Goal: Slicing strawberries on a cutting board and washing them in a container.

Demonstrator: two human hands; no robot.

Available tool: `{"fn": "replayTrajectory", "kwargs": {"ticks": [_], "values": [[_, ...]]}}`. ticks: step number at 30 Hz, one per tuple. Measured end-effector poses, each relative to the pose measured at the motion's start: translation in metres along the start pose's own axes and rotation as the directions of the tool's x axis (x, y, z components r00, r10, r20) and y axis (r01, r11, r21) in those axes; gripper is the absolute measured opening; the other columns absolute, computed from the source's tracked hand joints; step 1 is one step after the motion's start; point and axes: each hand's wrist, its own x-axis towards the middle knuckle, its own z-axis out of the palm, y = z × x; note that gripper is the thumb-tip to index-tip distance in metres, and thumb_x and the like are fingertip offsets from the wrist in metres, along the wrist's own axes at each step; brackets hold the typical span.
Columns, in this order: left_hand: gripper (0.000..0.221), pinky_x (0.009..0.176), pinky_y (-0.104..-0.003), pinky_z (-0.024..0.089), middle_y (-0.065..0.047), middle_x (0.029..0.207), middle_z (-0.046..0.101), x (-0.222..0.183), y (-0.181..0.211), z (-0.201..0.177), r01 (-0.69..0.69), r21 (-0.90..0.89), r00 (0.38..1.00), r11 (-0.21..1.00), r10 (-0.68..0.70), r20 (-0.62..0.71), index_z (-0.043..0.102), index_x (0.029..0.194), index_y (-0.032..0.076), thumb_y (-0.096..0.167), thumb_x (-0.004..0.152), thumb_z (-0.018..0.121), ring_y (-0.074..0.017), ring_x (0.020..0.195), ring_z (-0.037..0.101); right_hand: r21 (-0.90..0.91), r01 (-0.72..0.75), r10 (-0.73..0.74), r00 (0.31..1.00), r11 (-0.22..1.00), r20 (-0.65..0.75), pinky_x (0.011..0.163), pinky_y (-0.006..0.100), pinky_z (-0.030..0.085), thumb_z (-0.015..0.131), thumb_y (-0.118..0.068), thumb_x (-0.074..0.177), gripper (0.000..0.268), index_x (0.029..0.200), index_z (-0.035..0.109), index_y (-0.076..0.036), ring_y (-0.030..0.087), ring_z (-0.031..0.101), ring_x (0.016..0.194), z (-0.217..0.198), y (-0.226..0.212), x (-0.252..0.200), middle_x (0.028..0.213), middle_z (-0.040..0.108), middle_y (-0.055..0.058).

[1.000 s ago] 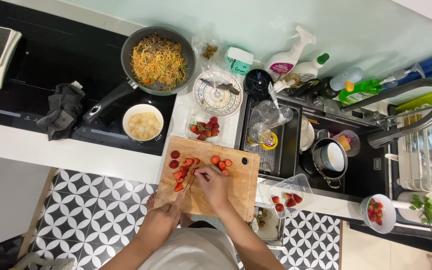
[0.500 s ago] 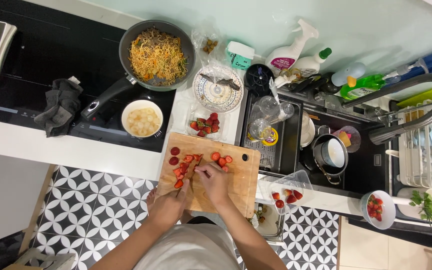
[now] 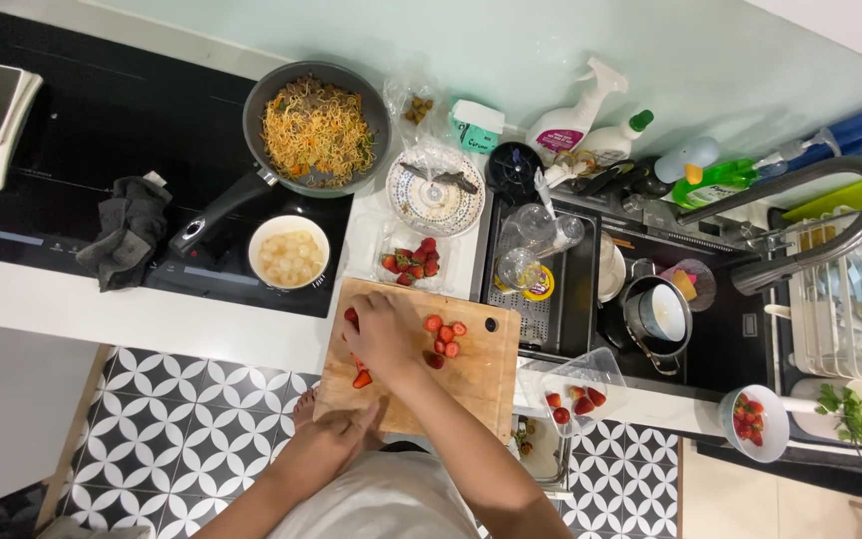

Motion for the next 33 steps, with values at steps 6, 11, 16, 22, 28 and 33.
{"fn": "replayTrajectory", "kwargs": {"ticks": [6,11,16,22,28,33], "values": [[0.064,0.075,-0.051,0.054,-0.009,0.086,0.073,0.023,-0.003,-0.004,0.184,0.212,0.977,0.960,-0.202,0.066,0.051,0.152,0.022,0.030,0.090,0.066,-0.0333,0.069,0.069,0.330,-0.285,0.316,0.948,0.900,-0.042,0.072,0.036,0.061,0.075,-0.010,0.087,0.018,0.103,0.070,-0.003,0.027,0.073,0.082,-0.056,-0.007,-0.012,0.097,0.069,0.013],[0.063,0.076,-0.050,0.055,-0.013,0.084,0.073,0.020,-0.028,0.022,0.222,0.077,0.973,0.972,-0.216,-0.078,0.049,0.148,0.009,0.023,0.088,0.065,-0.0335,0.074,0.071,0.310,-0.225,0.274,0.953,0.924,-0.126,0.068,0.031,0.062,0.076,-0.003,0.084,0.018,0.101,0.070,-0.001,0.025,0.074,0.081,-0.049,0.028,-0.053,0.099,0.068,0.013],[0.068,0.076,-0.051,0.054,-0.015,0.090,0.074,0.019,-0.024,0.018,0.174,0.096,0.982,0.980,-0.165,-0.094,0.047,0.148,0.004,0.020,0.085,0.065,-0.0344,0.074,0.071,0.325,-0.256,0.287,0.957,0.911,-0.051,0.070,0.032,0.060,0.076,0.000,0.085,0.018,0.102,0.069,0.001,0.027,0.073,0.083,-0.035,0.024,-0.071,0.100,0.067,0.013],[0.071,0.080,-0.053,0.055,-0.013,0.077,0.072,0.024,0.002,-0.012,0.099,0.251,0.992,0.963,-0.076,-0.099,0.051,0.144,0.004,0.020,0.078,0.069,-0.0347,0.072,0.071,0.310,-0.227,0.285,0.946,0.923,-0.157,0.065,0.032,0.059,0.074,0.001,0.086,0.013,0.099,0.071,0.001,0.026,0.072,0.076,-0.033,0.020,-0.073,0.097,0.068,0.013],[0.071,0.064,-0.046,0.058,-0.016,0.089,0.072,0.033,-0.013,0.007,0.139,0.195,0.989,0.971,-0.145,0.017,0.048,0.146,-0.001,0.014,0.079,0.066,-0.0319,0.075,0.073,0.322,-0.248,0.314,0.934,0.914,-0.170,0.065,0.032,0.059,0.075,0.001,0.085,0.012,0.097,0.072,0.001,0.025,0.072,0.074,-0.031,0.022,-0.073,0.094,0.070,0.012],[0.076,0.067,-0.044,0.059,-0.021,0.098,0.072,0.044,-0.027,0.026,0.143,0.157,0.986,0.977,-0.155,0.065,0.043,0.153,-0.003,0.008,0.081,0.063,-0.0347,0.079,0.073,0.297,-0.226,0.288,0.940,0.928,-0.183,0.066,0.032,0.060,0.076,0.000,0.084,0.012,0.096,0.073,0.001,0.025,0.072,0.075,-0.029,0.025,-0.074,0.092,0.069,0.012]]}}
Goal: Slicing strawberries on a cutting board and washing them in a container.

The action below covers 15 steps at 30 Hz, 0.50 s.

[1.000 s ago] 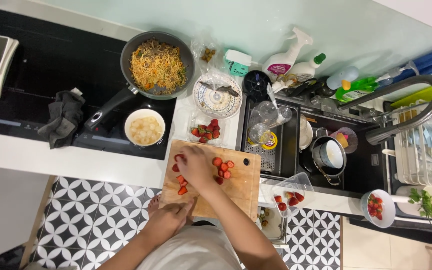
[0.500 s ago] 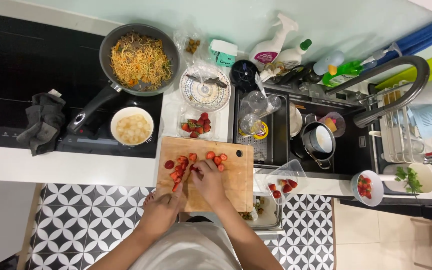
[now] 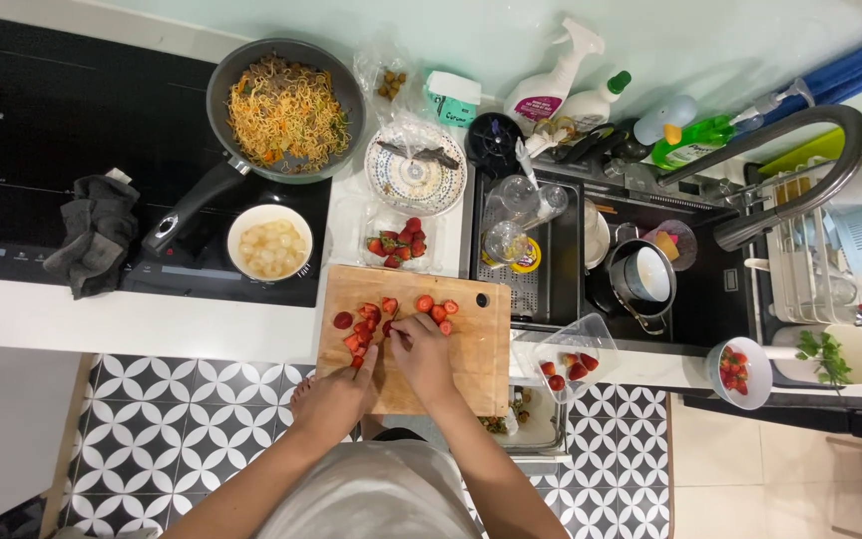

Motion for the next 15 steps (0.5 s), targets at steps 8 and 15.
{"fn": "replayTrajectory", "kwargs": {"ticks": [8,15], "values": [[0.064,0.080,-0.050,0.057,-0.020,0.090,0.073,-0.034,0.001,-0.015,0.035,-0.060,0.999,0.998,-0.036,-0.025,0.046,0.147,0.000,0.019,0.089,0.063,-0.0372,0.078,0.072,0.078,-0.019,0.021,0.999,0.997,-0.027,0.071,0.030,0.063,0.074,0.001,0.085,0.011,0.096,0.071,0.002,0.025,0.074,0.079,0.000,0.002,0.000,0.095,0.070,0.012],[0.070,0.065,-0.045,0.057,-0.019,0.096,0.071,-0.028,0.016,-0.034,0.034,-0.012,0.999,0.999,-0.034,0.041,0.044,0.154,0.002,0.019,0.089,0.065,-0.0353,0.071,0.071,0.033,-0.023,0.022,0.999,0.999,0.026,0.070,0.031,0.061,0.075,0.001,0.086,0.010,0.095,0.071,0.002,0.024,0.074,0.079,-0.005,-0.005,0.001,0.095,0.072,0.012]]}}
